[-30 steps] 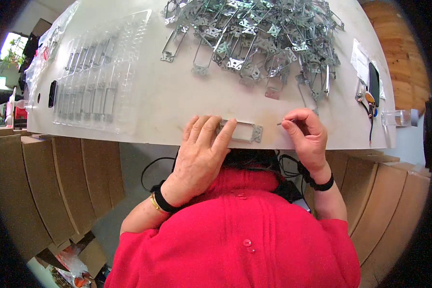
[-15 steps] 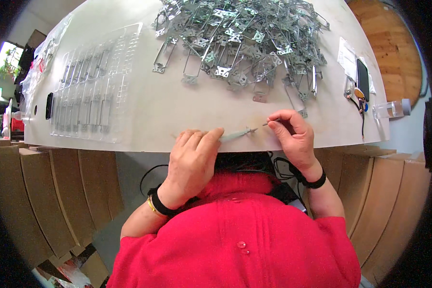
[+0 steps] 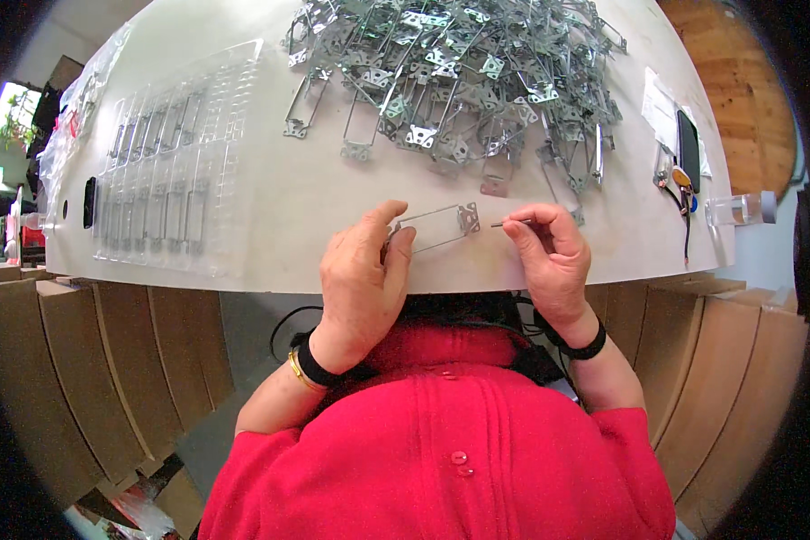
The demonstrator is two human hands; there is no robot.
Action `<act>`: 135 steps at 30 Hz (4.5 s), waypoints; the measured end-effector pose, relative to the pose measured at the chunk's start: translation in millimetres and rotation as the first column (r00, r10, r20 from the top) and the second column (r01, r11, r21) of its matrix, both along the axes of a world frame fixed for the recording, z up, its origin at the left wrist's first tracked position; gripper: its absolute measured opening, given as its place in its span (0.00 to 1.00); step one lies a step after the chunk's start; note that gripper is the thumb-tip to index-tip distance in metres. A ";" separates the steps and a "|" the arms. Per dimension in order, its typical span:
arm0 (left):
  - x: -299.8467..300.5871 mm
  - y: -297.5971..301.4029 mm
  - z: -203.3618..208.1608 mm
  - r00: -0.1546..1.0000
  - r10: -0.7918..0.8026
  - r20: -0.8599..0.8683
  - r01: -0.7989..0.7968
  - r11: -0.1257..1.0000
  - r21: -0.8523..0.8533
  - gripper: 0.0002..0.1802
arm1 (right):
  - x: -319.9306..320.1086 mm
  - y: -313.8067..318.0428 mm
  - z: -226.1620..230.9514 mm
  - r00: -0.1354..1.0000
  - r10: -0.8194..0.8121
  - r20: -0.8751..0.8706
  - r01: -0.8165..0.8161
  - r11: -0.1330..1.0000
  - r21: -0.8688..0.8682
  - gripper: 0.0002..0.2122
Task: Assembling small metal brackets by inserting metal pins into them.
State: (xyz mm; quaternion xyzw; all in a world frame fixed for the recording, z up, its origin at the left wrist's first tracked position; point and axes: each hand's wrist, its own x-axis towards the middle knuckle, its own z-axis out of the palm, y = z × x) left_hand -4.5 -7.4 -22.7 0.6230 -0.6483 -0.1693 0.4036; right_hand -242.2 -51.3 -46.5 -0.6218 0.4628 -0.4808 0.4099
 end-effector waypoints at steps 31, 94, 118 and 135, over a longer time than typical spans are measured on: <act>-0.5 -7.8 -16.8 0.996 0.027 -0.079 -0.030 0.999 -0.044 0.14 | 20.4 -20.1 15.2 0.949 0.002 -0.314 -0.083 0.966 -0.246 0.08; -0.3 -6.6 -20.8 0.990 0.041 -0.138 -0.054 0.994 -0.091 0.11 | 20.2 -16.6 13.1 0.961 0.019 -0.275 -0.077 0.977 -0.201 0.08; 0.3 -8.6 -23.2 0.984 0.047 -0.175 -0.063 0.994 -0.088 0.09 | 19.9 -14.9 14.3 0.967 -0.010 -0.254 -0.042 0.979 -0.198 0.07; 0.2 -8.9 -23.4 0.984 0.035 -0.176 -0.055 0.992 -0.110 0.10 | 19.1 -18.3 11.4 0.957 -0.007 -0.291 -0.082 0.953 -0.293 0.08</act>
